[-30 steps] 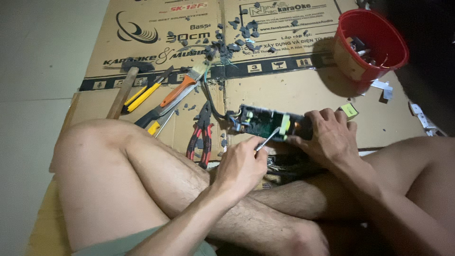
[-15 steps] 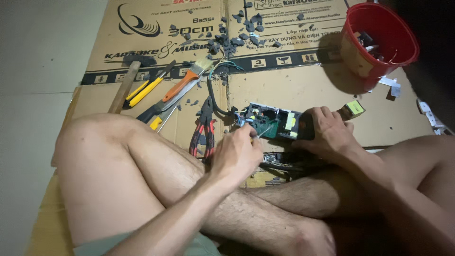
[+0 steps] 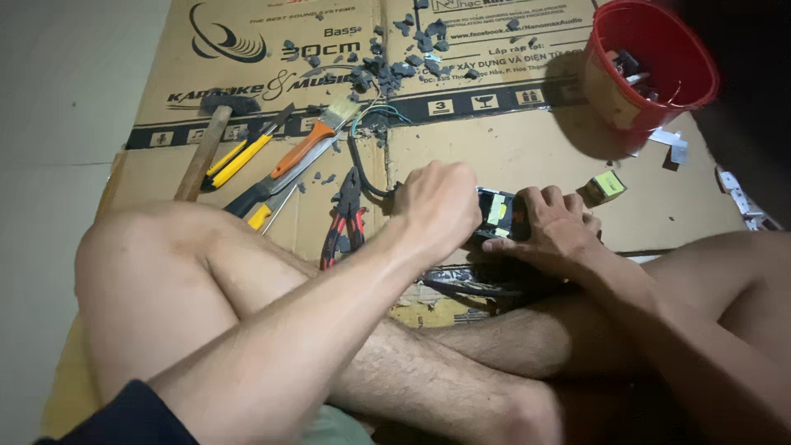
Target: The person sits on the floor and uses a hammer to break apart a black electronic device, likely a power supply unit. They then use pliers and a screwdriver to further dismantle the device, removing internal components and wires.
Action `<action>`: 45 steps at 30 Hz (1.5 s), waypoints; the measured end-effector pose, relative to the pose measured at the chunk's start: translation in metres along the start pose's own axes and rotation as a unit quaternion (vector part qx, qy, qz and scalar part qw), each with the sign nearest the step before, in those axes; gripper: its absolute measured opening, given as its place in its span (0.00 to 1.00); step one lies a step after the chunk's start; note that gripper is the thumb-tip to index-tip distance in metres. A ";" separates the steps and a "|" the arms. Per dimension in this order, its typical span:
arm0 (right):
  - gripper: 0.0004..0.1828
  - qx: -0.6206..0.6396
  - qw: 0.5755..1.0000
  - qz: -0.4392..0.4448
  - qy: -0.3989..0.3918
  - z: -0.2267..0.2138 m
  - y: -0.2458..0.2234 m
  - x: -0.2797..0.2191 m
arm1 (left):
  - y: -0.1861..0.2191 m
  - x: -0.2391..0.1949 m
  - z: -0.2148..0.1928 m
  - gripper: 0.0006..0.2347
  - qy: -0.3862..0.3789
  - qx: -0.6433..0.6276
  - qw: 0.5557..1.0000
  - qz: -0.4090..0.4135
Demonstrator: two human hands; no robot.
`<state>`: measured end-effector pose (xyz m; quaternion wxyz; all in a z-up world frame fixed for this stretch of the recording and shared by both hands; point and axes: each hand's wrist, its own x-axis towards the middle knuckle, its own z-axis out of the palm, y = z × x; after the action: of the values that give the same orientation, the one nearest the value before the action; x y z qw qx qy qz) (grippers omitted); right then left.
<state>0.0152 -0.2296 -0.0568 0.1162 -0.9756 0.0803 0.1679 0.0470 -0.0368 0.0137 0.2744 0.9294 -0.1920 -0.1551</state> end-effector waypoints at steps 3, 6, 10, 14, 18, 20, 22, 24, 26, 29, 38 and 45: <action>0.53 0.010 1.000 -0.005 0.009 0.004 0.004 0.002 | -0.006 0.022 0.008 0.12 -0.041 0.041 0.998 -0.001; 0.50 0.005 1.000 -0.006 0.011 -0.002 -0.003 -0.002 | 0.020 0.027 -0.027 0.16 -0.057 0.102 0.992 -0.045; 0.50 0.003 1.000 -0.010 -0.002 0.000 0.000 0.004 | 0.019 0.038 -0.010 0.13 -0.083 0.089 0.990 -0.073; 0.50 0.005 1.000 -0.003 0.016 0.004 0.003 0.009 | 0.027 0.057 -0.010 0.14 -0.076 0.130 0.988 -0.046; 0.54 -0.006 1.000 -0.007 0.024 0.008 0.003 0.010 | 0.048 0.075 -0.015 0.15 -0.129 0.261 0.956 0.017; 0.52 -0.012 1.000 -0.001 0.015 0.004 0.001 0.010 | 0.050 0.087 -0.023 0.13 -0.152 0.329 0.931 0.050; 0.50 -0.016 1.000 0.007 0.003 0.004 0.000 0.008 | 0.037 0.124 -0.011 0.12 -0.176 0.395 0.898 0.083; 0.48 -0.024 1.000 0.001 0.019 0.005 -0.001 0.008 | 0.009 0.186 0.020 0.07 -0.315 0.451 0.832 0.064; 0.49 -0.021 1.000 -0.002 0.007 0.000 -0.002 0.001 | 0.002 0.181 0.014 0.07 -0.292 0.453 0.840 0.068; 0.50 -0.022 1.000 -0.011 -0.003 -0.013 -0.008 -0.003 | -0.007 0.129 0.002 0.08 -0.235 0.374 0.896 0.042; 0.51 -0.013 1.000 -0.011 0.006 -0.004 -0.002 -0.001 | -0.029 -0.023 0.011 0.14 -0.022 -0.017 0.992 -0.127; 0.48 -0.035 0.999 0.003 -0.020 -0.010 -0.009 -0.005 | -0.029 -0.004 0.009 0.14 0.000 0.016 0.998 -0.063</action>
<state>0.0156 -0.2230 -0.0438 0.0833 -0.9753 0.0745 0.1905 0.0478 -0.0171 -0.0094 0.2490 0.9440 -0.1358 -0.1687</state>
